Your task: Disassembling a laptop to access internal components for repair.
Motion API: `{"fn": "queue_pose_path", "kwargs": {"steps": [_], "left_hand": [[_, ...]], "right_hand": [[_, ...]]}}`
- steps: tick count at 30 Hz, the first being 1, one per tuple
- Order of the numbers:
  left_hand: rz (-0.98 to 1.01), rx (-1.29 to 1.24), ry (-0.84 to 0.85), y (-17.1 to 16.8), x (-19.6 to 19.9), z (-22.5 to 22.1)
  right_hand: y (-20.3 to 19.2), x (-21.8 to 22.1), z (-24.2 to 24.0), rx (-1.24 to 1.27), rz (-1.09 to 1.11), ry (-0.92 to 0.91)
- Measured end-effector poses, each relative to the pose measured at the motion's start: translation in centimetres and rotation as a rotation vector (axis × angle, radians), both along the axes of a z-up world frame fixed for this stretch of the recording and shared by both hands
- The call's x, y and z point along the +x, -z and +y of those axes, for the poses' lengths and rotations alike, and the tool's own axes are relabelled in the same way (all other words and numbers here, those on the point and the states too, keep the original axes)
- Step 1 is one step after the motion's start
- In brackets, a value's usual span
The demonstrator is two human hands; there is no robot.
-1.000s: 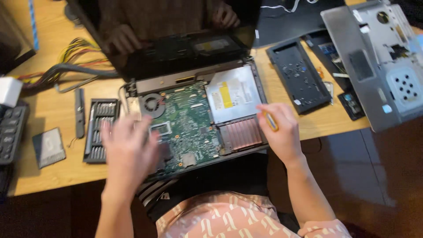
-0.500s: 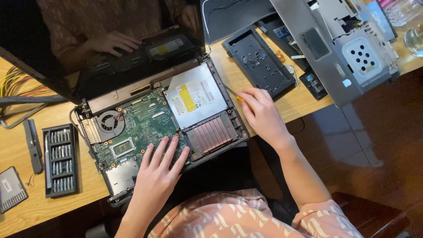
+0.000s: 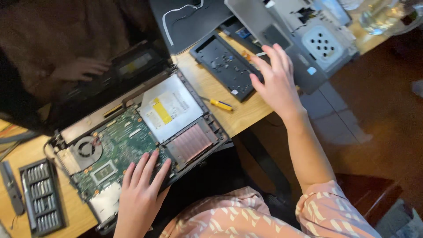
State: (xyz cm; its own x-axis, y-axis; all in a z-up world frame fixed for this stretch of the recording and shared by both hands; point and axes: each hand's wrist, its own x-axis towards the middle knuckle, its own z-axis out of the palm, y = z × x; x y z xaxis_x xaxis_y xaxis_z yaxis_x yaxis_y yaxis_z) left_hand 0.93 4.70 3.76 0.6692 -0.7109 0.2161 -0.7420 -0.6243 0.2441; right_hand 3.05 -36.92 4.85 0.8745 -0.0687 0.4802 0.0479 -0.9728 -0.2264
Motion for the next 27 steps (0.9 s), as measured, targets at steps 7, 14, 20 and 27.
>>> {"fn": "queue_pose_path", "kwargs": {"steps": [7,14,20,27], "left_hand": [[-0.042,-0.038,-0.006,1.6,0.3,-0.2],[-0.061,-0.087,0.0,0.5,0.1,-2.8],[-0.07,-0.126,0.044,0.2,0.2,-3.8],[-0.055,-0.143,0.113,0.3,0.5,-3.9]], "right_hand": [[0.9,-4.7,-4.2,-0.032,0.061,0.198],[2.1,-7.4,-7.1,-0.067,0.056,0.281],[-1.0,-8.8,-9.2,-0.066,-0.167,0.224],[-3.9,-9.3,-11.4,0.0,-0.252,0.193]]}}
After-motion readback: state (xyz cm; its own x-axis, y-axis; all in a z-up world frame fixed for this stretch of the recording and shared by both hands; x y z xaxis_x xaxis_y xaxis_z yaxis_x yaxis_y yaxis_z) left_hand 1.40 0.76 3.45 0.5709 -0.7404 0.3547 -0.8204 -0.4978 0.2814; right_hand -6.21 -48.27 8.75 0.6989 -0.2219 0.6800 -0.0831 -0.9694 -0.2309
